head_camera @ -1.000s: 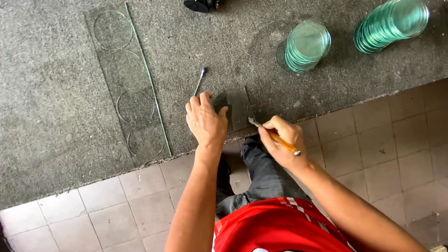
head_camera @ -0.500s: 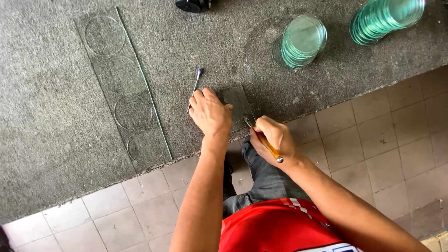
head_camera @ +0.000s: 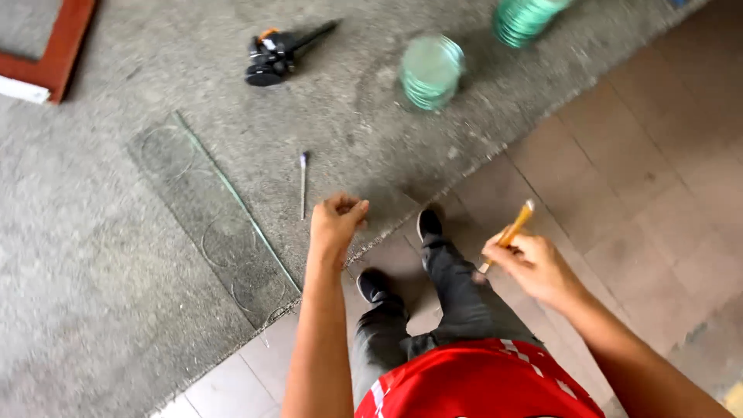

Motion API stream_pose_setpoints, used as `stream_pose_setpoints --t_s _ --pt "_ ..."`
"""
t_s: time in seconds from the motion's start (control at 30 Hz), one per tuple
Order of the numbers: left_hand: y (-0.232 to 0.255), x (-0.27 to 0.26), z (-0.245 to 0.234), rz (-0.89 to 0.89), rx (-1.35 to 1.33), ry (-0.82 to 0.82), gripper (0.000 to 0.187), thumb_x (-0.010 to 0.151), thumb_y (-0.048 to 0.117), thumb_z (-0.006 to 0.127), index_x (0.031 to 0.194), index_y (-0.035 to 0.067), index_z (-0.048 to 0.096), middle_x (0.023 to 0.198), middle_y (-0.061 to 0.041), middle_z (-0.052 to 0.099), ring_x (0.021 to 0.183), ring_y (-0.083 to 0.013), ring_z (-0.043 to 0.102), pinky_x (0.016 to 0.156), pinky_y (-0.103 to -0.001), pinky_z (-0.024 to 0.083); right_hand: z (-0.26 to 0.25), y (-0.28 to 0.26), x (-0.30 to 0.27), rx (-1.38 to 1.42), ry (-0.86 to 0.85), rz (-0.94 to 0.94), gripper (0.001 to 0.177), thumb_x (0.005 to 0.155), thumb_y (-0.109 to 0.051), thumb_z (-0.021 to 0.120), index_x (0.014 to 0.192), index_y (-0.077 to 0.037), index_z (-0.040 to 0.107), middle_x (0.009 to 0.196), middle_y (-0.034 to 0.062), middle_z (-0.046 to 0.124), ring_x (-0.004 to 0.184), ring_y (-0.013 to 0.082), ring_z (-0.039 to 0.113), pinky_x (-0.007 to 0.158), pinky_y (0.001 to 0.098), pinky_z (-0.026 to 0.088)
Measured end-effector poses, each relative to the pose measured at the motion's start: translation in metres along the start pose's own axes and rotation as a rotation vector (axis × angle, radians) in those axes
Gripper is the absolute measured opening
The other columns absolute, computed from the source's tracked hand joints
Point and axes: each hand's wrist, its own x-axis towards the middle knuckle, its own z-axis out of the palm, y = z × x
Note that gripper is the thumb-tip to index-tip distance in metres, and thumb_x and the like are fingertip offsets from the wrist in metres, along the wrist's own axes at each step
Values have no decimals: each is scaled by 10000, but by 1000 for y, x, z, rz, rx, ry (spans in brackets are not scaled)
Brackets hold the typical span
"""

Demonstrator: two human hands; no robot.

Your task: Cutting circular shapes from glass sheets using a glass cutter and template

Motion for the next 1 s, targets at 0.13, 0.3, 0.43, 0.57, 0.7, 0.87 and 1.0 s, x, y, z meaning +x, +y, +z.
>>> stream_pose_setpoints --t_s 0.13,0.3,0.43,0.57,0.7,0.87,1.0 --pt "6 -44 12 -20 -384 -207 104 908 121 729 962 43 687 763 -40 725 618 -72 601 523 -150 427 -17 -5 -42 48 -105 268 261 1026 -190 531 987 -6 713 599 186 688 599 300 630 644 448 532" --pt "28 -76 40 37 -250 -305 133 906 154 756 934 41 691 769 -82 765 613 -80 585 532 -174 373 -23 23 -58 174 -208 227 197 1022 -141 511 1073 -28 664 557 106 617 494 209 553 516 343 467" --pt "26 -86 68 39 -263 -316 105 889 140 776 877 66 703 706 -79 754 578 -76 633 509 -154 337 -30 43 -56 456 -230 233 193 995 -50 567 934 46 723 599 129 648 393 145 479 370 258 377" --pt "35 -92 93 31 -259 -326 114 879 124 795 877 56 704 717 -107 764 590 -111 679 521 -161 337 -51 50 -59 615 -239 255 168 979 -34 600 961 71 731 626 136 637 396 125 474 344 227 357" --pt "49 -111 109 46 -195 -312 119 858 115 810 839 51 712 649 -107 743 536 -93 629 513 -158 344 -68 61 -68 668 -244 282 155 979 -30 602 967 84 706 630 135 615 396 112 453 333 206 339" --pt "48 -109 130 -2 -265 -311 128 846 88 809 881 9 715 689 -139 744 557 -131 690 538 -147 394 -73 95 -59 622 -213 276 168 968 7 599 987 106 734 628 143 619 381 103 445 326 199 333" --pt "56 -110 132 2 -300 -278 153 854 123 826 915 26 724 733 -141 763 585 -141 712 559 -155 432 -85 108 -59 563 -126 230 194 967 -31 622 1048 100 739 646 152 647 406 126 474 361 222 342"
